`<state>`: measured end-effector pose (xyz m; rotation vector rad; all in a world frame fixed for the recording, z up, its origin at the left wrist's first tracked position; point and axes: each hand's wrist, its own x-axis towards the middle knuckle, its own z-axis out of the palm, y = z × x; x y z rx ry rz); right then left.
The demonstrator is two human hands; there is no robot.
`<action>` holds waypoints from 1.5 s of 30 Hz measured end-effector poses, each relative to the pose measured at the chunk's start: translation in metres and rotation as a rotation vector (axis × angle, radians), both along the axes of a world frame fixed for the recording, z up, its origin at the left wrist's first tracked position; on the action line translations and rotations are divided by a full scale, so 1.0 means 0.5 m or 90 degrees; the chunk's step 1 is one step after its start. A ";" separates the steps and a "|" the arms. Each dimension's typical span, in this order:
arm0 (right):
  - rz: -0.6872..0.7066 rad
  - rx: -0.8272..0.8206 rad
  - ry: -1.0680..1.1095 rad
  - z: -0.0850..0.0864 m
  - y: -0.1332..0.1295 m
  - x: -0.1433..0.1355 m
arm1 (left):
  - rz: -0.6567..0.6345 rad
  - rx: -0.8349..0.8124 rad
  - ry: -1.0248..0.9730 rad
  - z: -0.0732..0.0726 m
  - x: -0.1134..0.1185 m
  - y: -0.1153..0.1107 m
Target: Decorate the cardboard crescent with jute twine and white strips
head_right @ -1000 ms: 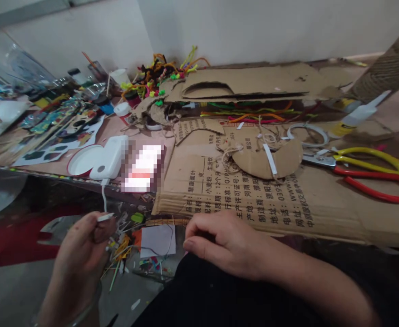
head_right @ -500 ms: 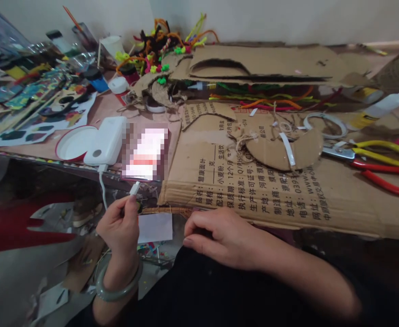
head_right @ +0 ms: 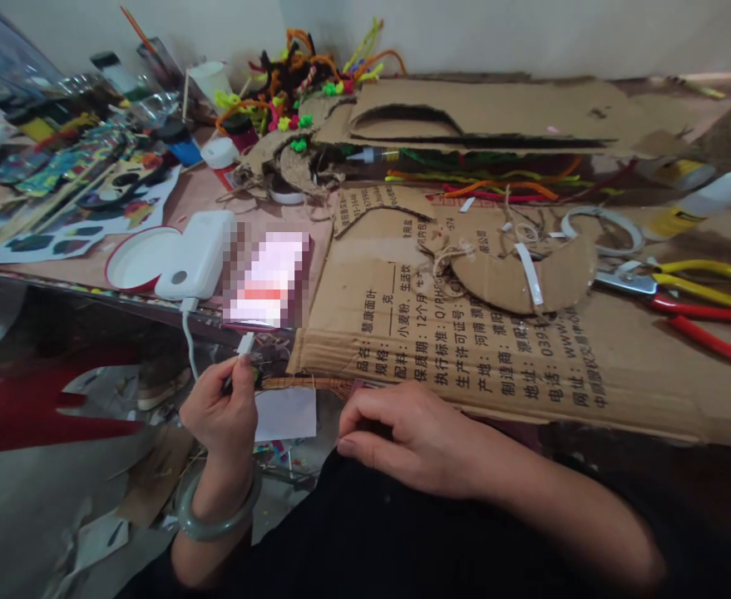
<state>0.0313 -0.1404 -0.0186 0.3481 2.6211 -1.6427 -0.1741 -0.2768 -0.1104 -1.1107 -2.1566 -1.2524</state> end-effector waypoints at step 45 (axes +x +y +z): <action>-0.008 0.122 -0.007 0.058 0.031 -0.007 | -0.032 -0.080 -0.014 0.043 -0.023 0.016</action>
